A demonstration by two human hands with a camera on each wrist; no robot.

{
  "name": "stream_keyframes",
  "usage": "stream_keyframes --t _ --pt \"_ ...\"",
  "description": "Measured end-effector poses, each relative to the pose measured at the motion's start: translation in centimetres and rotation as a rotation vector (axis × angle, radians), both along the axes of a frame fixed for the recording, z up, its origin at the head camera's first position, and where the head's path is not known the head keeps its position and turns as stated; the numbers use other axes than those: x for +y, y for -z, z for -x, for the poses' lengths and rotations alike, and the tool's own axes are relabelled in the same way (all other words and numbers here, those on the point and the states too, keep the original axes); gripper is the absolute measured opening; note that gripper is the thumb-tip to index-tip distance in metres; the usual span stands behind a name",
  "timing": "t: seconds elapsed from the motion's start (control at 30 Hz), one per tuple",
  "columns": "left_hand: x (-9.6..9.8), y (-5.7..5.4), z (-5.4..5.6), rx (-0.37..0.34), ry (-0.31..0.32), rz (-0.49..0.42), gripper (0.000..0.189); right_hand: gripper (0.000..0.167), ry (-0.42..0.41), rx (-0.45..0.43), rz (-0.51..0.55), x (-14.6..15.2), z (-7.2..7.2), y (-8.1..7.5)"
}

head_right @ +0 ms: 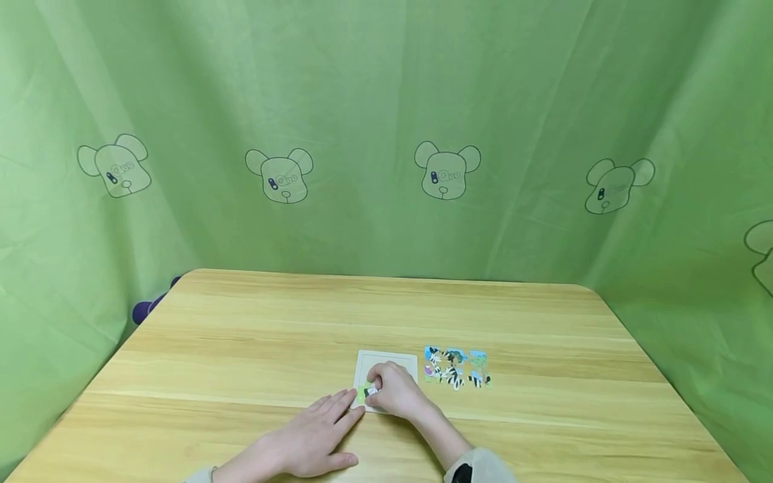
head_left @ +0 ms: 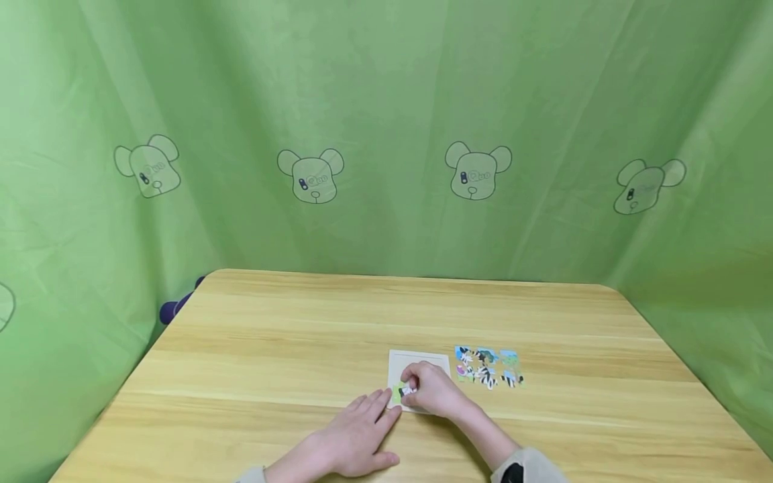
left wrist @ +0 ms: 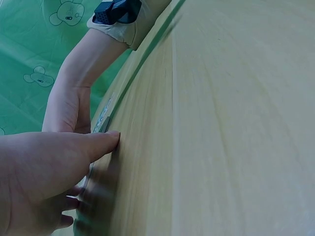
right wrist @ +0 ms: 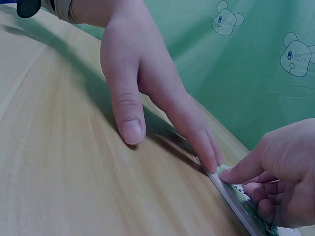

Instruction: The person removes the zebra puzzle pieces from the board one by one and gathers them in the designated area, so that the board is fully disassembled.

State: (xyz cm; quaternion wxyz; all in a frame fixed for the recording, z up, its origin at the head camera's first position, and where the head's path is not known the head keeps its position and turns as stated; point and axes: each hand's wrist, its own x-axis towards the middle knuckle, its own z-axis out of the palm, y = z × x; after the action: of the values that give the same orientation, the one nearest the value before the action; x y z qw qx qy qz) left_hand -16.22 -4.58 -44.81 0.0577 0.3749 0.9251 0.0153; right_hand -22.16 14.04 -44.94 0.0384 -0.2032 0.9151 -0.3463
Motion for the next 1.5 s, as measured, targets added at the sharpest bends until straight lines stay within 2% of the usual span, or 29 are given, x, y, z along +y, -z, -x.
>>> stream_keyframes --t 0.3,0.47,0.63,0.8,1.0,1.27,1.5 --pt "-0.1 0.2 0.0 0.012 0.013 -0.011 0.072 0.033 -0.012 -0.016 0.043 0.1 0.2 0.3" --pt "-0.1 0.3 0.0 0.024 0.022 -0.014 0.073 0.025 0.013 -0.025 0.104 0.2 0.0 0.7" --pt "-0.1 0.2 0.0 0.025 0.024 -0.013 0.073 0.016 0.032 -0.059 0.219 0.5 0.0 1.2" --pt "-0.2 0.2 0.0 0.033 0.024 -0.018 0.072 0.015 0.028 -0.119 0.325 1.2 0.3 1.4" --pt "-0.2 0.3 0.0 0.013 0.01 -0.018 0.073 0.019 0.04 -0.232 0.44 2.6 0.1 0.8" --pt "-0.1 0.2 -0.1 -0.003 0.0 -0.025 0.073 0.024 0.149 -0.235 0.45 5.7 -0.1 0.0" --pt "0.0 0.2 -0.2 0.0 0.002 -0.024 0.073 0.029 0.222 -0.238 0.429 8.7 -0.6 0.2"
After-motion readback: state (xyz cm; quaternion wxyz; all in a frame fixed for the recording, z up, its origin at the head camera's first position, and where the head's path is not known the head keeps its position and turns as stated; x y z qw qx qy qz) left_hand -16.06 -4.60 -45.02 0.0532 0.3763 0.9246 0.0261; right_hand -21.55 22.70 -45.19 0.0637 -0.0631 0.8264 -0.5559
